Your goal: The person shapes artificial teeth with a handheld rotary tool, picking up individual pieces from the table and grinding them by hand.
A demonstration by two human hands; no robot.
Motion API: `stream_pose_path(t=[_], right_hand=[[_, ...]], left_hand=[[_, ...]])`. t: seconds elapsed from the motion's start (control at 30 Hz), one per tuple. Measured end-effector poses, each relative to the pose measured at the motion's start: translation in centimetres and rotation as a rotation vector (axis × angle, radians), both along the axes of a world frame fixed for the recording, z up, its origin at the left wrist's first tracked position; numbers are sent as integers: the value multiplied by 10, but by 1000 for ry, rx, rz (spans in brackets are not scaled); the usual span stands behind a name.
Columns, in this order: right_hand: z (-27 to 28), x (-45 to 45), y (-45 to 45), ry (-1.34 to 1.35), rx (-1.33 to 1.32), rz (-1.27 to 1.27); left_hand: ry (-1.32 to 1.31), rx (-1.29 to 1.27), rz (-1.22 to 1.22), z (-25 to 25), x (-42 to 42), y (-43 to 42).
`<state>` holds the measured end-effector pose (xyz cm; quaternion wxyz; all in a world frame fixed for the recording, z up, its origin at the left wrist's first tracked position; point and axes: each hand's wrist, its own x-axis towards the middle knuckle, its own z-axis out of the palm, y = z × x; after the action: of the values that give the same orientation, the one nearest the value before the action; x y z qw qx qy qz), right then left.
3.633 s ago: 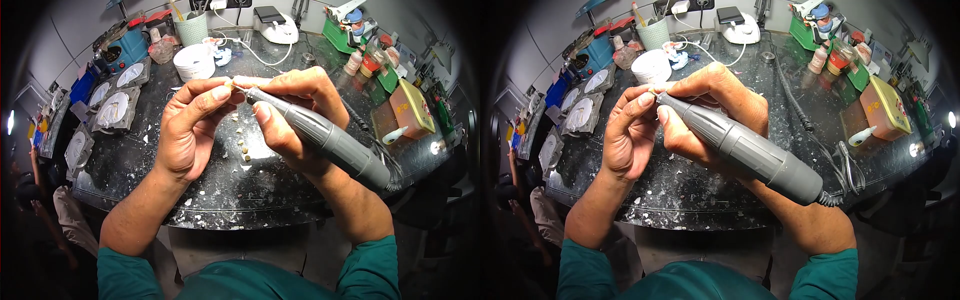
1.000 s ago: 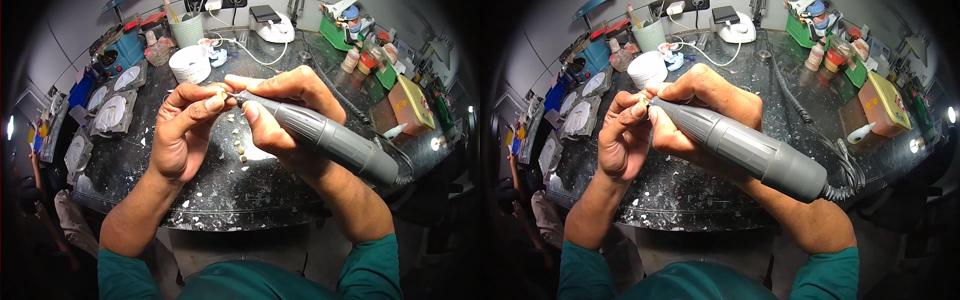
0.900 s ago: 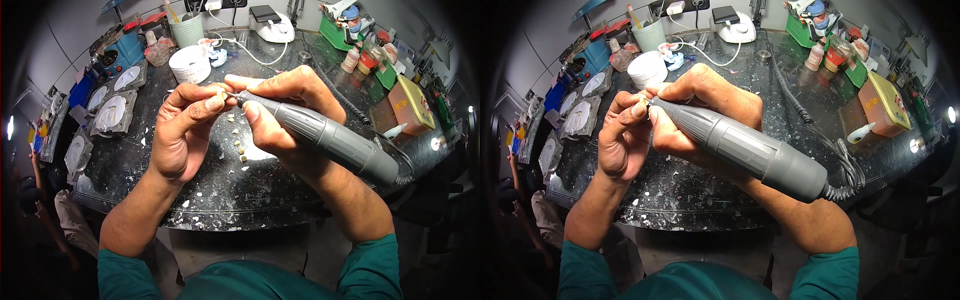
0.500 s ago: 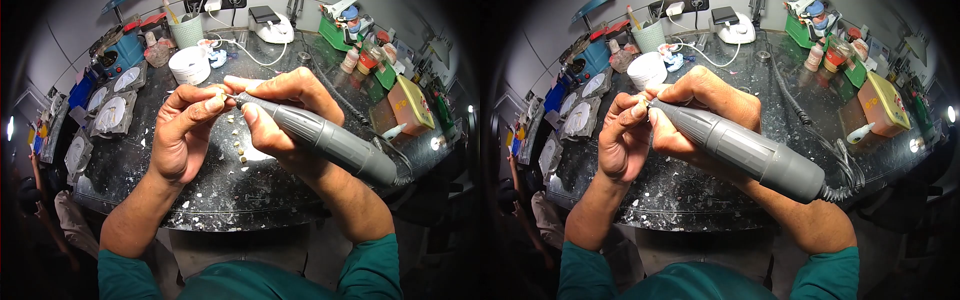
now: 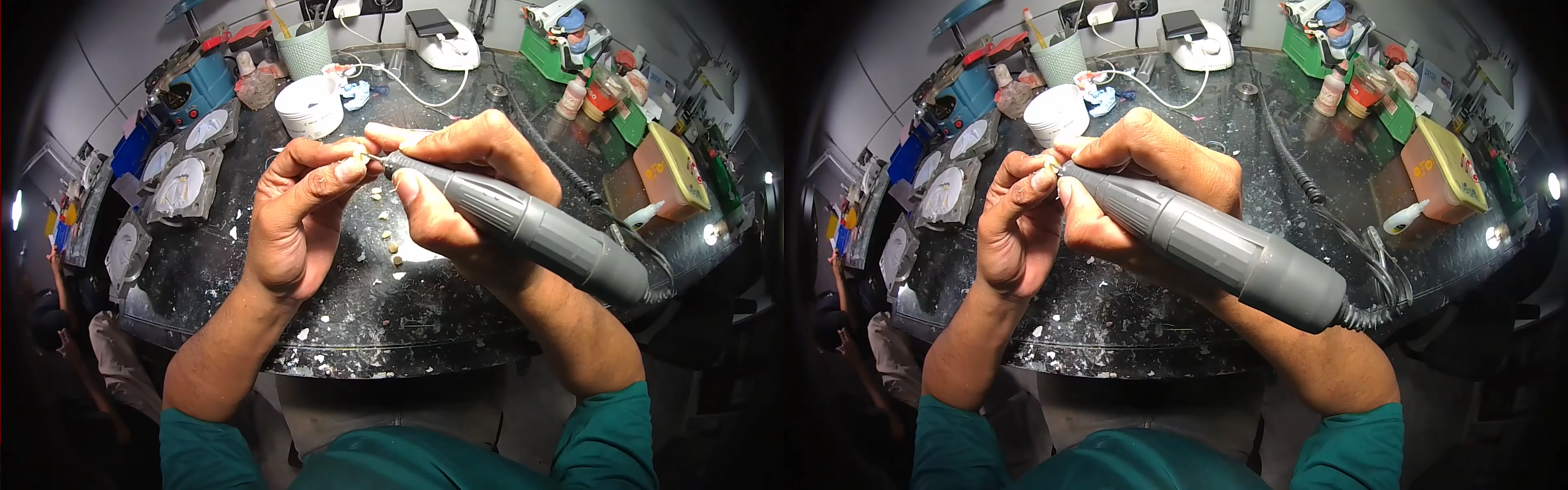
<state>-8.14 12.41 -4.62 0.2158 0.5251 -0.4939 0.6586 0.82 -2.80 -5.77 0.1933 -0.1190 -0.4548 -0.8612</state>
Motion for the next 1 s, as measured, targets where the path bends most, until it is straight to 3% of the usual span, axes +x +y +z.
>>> stream_pose_path(t=[0.53, 0.63, 1.0], right_hand=[[-1, 0, -3, -24, -50, -17], [1, -1, 7, 60, 108, 8], [3, 0, 7, 37, 123, 20]], left_hand=[[-13, 8, -1, 0, 0, -1], [-17, 7, 7, 0, 0, 0], [-20, 32, -16, 0, 0, 2]])
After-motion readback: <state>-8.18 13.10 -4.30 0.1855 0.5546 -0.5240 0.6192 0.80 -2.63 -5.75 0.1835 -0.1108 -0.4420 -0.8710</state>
